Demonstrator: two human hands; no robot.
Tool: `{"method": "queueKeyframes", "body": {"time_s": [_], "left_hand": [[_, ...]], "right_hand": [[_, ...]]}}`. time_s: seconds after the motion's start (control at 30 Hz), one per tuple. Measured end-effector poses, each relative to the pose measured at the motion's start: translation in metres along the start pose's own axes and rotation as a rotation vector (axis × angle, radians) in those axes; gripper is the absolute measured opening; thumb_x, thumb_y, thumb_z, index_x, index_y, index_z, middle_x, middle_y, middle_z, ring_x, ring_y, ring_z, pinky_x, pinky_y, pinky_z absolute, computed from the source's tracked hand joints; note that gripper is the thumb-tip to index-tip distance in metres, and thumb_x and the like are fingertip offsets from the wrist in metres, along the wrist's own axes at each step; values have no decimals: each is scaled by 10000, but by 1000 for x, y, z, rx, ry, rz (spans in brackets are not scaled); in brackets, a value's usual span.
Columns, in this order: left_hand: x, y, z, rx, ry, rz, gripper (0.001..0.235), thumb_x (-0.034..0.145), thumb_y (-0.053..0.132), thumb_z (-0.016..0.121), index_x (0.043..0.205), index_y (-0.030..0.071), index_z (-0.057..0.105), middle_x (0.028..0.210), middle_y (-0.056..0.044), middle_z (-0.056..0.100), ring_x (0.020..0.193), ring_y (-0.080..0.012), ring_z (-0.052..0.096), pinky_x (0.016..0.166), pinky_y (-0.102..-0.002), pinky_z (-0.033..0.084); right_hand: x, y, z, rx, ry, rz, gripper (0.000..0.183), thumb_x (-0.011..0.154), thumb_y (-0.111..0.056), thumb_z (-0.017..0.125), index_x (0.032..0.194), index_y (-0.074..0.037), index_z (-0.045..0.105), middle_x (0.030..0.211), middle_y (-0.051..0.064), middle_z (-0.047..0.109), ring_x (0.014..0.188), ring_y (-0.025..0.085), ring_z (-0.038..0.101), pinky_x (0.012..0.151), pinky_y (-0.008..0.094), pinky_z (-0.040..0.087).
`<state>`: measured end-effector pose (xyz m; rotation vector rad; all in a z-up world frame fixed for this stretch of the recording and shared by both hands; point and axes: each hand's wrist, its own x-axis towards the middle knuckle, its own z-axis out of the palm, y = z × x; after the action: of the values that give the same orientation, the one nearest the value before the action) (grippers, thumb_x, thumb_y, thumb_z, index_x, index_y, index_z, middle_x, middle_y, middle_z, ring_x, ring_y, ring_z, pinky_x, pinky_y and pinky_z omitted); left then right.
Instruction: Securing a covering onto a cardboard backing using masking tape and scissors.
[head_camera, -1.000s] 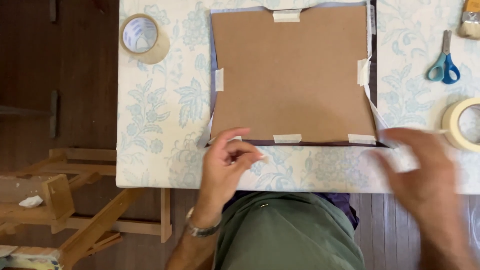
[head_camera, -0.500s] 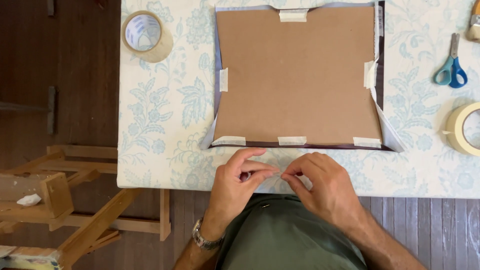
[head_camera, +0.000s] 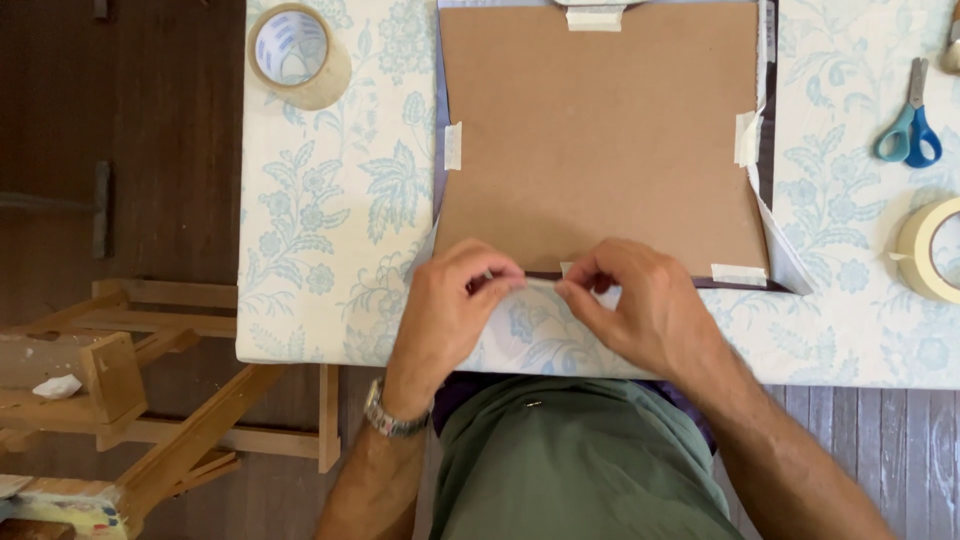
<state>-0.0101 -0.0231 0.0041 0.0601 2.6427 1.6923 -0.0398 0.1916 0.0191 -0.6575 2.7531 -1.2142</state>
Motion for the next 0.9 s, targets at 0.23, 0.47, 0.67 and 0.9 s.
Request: {"method": "queueKeyframes", "body": {"time_s": [0.23,0.47,0.67,0.9], "left_hand": [[15,4,-10,123,-93,-121,415,866,136,805,1244,80,643,837,-95,722,699,-244,638,655,-377,539],[15,3,-8,101,-130,-164,406,866,167,817,1223,85,643,889,-75,755,705,-210,651,671,-340,564],[48,-4,-37,98,206,-44,192,928,161,777,1086,79,704,971,-125,710,736,-264,703,662,-369,574],[154,-28,-69,353,186,135,120,925,74,682,1042,82,710,1001,-41,685,790,-186,652,744,-331,538]], "right_hand": [[16,4,7,-17,-92,186,162,825,-239,822,822,-89,760,697,108,725,726,290,735,676,391,586],[8,17,9,-55,-91,168,111,821,-239,821,808,-148,759,708,44,728,725,223,735,673,325,593],[11,27,-2,-26,37,212,168,853,-259,832,970,-152,777,793,57,745,810,222,750,721,319,611],[-21,23,-21,-172,29,-10,876,867,-150,832,1591,-75,344,1030,121,688,897,254,696,850,404,622]]}}
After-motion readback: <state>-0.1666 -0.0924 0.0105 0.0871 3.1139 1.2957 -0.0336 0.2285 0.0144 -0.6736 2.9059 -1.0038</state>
